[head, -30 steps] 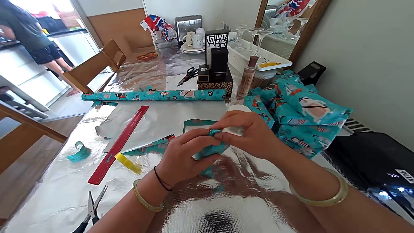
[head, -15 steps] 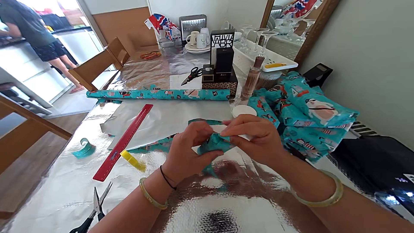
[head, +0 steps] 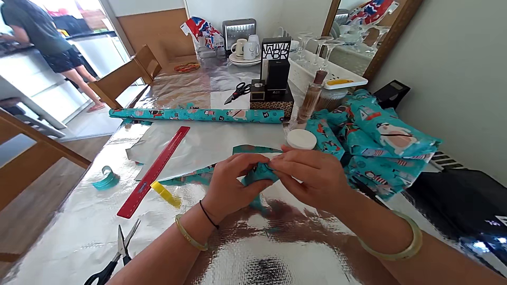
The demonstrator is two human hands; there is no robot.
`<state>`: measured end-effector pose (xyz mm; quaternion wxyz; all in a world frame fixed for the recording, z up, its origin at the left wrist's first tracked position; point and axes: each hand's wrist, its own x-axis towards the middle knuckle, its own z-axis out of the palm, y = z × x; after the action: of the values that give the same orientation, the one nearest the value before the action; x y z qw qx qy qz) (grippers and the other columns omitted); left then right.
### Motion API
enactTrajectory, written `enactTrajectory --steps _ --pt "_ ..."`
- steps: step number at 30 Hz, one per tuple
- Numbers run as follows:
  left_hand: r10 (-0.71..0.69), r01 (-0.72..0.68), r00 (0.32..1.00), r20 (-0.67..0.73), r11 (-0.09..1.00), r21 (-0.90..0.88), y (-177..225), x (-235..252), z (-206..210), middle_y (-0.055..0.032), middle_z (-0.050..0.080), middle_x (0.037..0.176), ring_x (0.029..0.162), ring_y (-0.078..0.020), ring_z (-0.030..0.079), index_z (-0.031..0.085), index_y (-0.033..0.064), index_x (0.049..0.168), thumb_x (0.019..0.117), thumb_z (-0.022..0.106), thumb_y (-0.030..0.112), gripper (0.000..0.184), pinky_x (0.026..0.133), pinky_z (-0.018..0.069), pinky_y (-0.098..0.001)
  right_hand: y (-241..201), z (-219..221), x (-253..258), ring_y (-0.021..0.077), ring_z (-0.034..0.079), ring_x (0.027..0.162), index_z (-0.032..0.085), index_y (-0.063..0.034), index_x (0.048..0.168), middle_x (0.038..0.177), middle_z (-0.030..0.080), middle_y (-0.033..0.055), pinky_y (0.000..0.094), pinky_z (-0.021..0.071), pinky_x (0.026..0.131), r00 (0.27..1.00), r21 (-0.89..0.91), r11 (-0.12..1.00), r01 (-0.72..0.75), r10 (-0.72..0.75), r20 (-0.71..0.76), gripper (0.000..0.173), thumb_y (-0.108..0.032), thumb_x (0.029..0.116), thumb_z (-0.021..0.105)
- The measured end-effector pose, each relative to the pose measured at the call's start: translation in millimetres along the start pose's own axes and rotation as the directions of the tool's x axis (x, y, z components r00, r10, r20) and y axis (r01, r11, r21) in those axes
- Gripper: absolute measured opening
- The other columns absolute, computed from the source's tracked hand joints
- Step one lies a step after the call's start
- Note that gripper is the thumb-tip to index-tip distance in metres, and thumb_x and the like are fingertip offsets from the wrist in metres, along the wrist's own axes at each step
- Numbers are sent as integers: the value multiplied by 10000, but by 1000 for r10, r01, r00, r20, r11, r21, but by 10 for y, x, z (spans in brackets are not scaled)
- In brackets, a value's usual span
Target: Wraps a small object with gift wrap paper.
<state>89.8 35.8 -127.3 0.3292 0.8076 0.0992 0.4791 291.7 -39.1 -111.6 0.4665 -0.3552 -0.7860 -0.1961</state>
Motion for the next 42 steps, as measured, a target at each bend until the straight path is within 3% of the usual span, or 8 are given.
enactTrajectory --steps 7,12,17,20,24,28,32,42 --pt "-61 59 997 -52 998 -36 -3 3 -52 -68 725 1080 903 -130 746 675 7 1161 758 852 9 440 821 654 -318 -56 141 -80 192 688 1151 765 -45 1109 1108 748 104 318 545 1025 999 -52 998 26 -28 -28 227 -191 969 662" --pt "-54 49 997 -46 993 -110 7 18 -57 -59 691 1137 945 -132 730 685 48 1177 797 835 16 410 809 655 -315 -51 206 -79 180 581 1300 762 -110 1147 1338 622 124 302 528 1071 980 289 945 -154 183 -77 198 -106 960 698" --pt "-96 82 993 -69 981 -175 -18 32 -39 -59 697 1142 931 -134 736 681 50 1155 794 820 -32 396 792 655 -309 1 288 -53 144 631 1217 780 -109 1106 1284 650 87 273 563 1016 956 450 867 -215 281 -85 182 -74 936 724" --pt "-331 310 943 -47 918 -247 56 65 -49 -69 721 1099 843 -168 754 645 67 1170 821 791 -80 406 731 661 -322 48 260 -28 140 672 1134 767 -43 1113 1224 705 57 296 586 957 837 629 633 -451 545 52 184 -102 974 662" --pt "-535 483 844 -36 788 -381 51 120 -57 -84 734 1040 838 -182 749 624 47 1166 852 746 -96 366 762 649 -337 111 96 64 194 675 1157 495 -95 1469 1300 665 57 390 571 977 520 725 132 -676 783 342 404 -228 1107 375" --pt "-610 559 793 4 724 -403 73 136 -29 -82 738 1010 829 -172 746 634 42 1157 858 748 -86 344 758 644 -325 20 94 126 166 680 1070 549 -56 1443 1340 636 82 345 593 887 586 554 312 -771 687 429 418 -99 1028 560" --pt "-657 614 754 11 699 -367 92 140 2 -85 732 985 808 -169 744 612 41 1124 857 767 -55 324 736 642 -323 57 240 64 112 652 1156 725 -93 1256 1269 676 53 279 591 908 727 487 544 -683 567 388 281 -111 987 649" --pt "-767 711 635 92 533 -459 120 150 8 -92 731 971 783 -156 721 630 65 1210 923 724 14 306 678 606 -287 48 269 76 64 703 955 756 -45 1145 1123 736 41 231 597 818 621 472 427 -771 669 409 193 -74 1003 628"
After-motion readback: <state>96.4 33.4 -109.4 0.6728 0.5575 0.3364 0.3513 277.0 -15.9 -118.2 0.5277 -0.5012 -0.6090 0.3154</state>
